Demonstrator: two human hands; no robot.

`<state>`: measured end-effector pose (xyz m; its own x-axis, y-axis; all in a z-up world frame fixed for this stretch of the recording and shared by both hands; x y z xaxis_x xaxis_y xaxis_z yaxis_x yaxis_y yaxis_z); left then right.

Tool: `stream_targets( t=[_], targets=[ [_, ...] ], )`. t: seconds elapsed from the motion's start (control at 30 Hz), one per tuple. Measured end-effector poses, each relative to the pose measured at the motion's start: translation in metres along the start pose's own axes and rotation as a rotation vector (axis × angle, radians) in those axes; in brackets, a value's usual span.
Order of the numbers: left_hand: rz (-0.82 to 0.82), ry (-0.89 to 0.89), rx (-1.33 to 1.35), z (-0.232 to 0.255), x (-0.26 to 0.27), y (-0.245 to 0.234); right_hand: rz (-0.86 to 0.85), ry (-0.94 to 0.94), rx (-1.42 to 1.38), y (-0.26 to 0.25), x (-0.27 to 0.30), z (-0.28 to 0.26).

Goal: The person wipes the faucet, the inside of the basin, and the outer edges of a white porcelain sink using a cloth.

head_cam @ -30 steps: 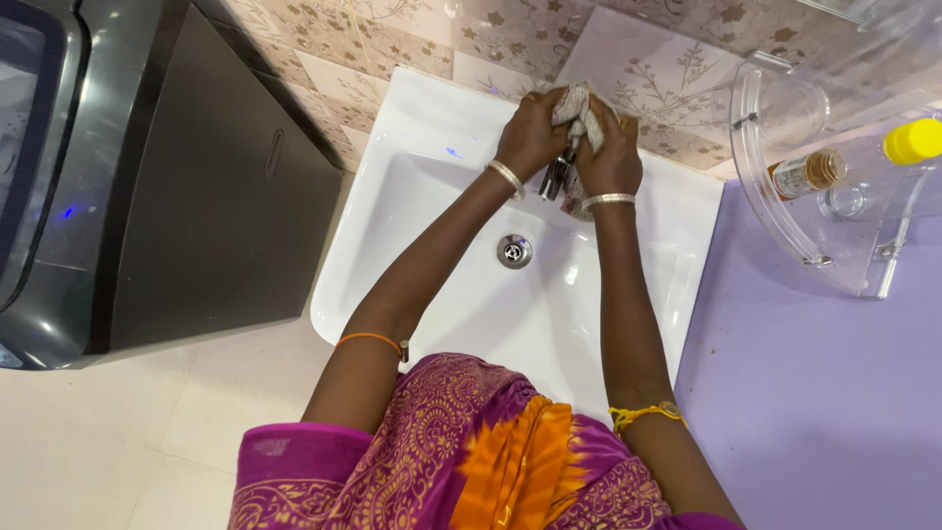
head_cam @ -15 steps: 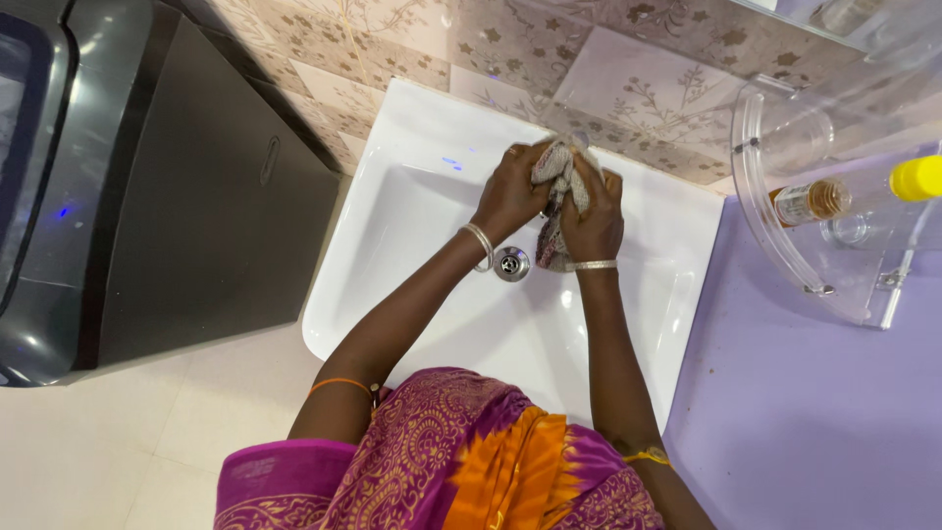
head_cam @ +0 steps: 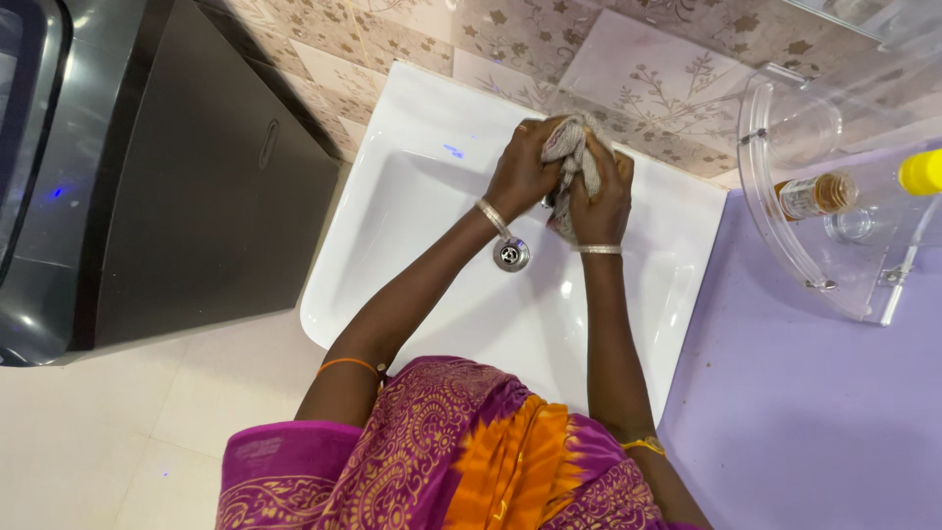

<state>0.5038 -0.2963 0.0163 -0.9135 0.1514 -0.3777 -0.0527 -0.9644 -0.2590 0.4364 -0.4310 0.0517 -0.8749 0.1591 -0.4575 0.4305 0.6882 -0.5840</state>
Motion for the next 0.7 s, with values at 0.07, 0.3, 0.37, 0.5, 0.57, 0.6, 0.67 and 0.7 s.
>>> stream_targets(
  t=[0.07, 0.3, 0.37, 0.5, 0.57, 0.6, 0.67, 0.7],
  targets=[
    [0.000, 0.076, 0.039, 0.006, 0.023, -0.011, 0.000, 0.009, 0.011, 0.000, 0.018, -0.016],
    [-0.057, -0.052, 0.014, -0.024, -0.014, 0.007, -0.040, 0.059, 0.030, 0.003, -0.013, -0.004],
    [-0.031, 0.002, -0.012, -0.030, -0.043, 0.017, -0.047, 0.046, 0.017, 0.005, -0.038, 0.021],
    [-0.147, -0.085, -0.199, -0.031, -0.076, 0.032, -0.086, 0.134, -0.358, 0.013, -0.070, 0.091],
    [-0.169, -0.104, -0.279, -0.022, -0.081, 0.030, -0.094, 0.275, -0.586, 0.022, -0.068, 0.123],
    [-0.169, -0.080, -0.295, -0.015, -0.085, 0.028, -0.074, 0.308, -0.633, 0.025, -0.066, 0.133],
    [-0.187, -0.047, -0.322, -0.004, -0.081, 0.035, -0.059, 0.366, -0.634, 0.028, -0.052, 0.150],
    [-0.180, -0.045, -0.317, -0.002, -0.083, 0.038, -0.061, 0.376, -0.592, 0.029, -0.050, 0.156]
  ],
)
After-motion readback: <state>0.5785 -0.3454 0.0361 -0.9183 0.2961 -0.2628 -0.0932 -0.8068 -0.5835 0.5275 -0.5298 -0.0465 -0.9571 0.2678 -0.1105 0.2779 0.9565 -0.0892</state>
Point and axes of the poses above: each hand's wrist, its own x-axis away from the middle knuckle, its own y-axis out of the palm, z = x × y, the point moved 4 cm from there along -x, towards the middle knuckle, and after that the axes turned 7 degrees about -x, right-handed, at the moved point
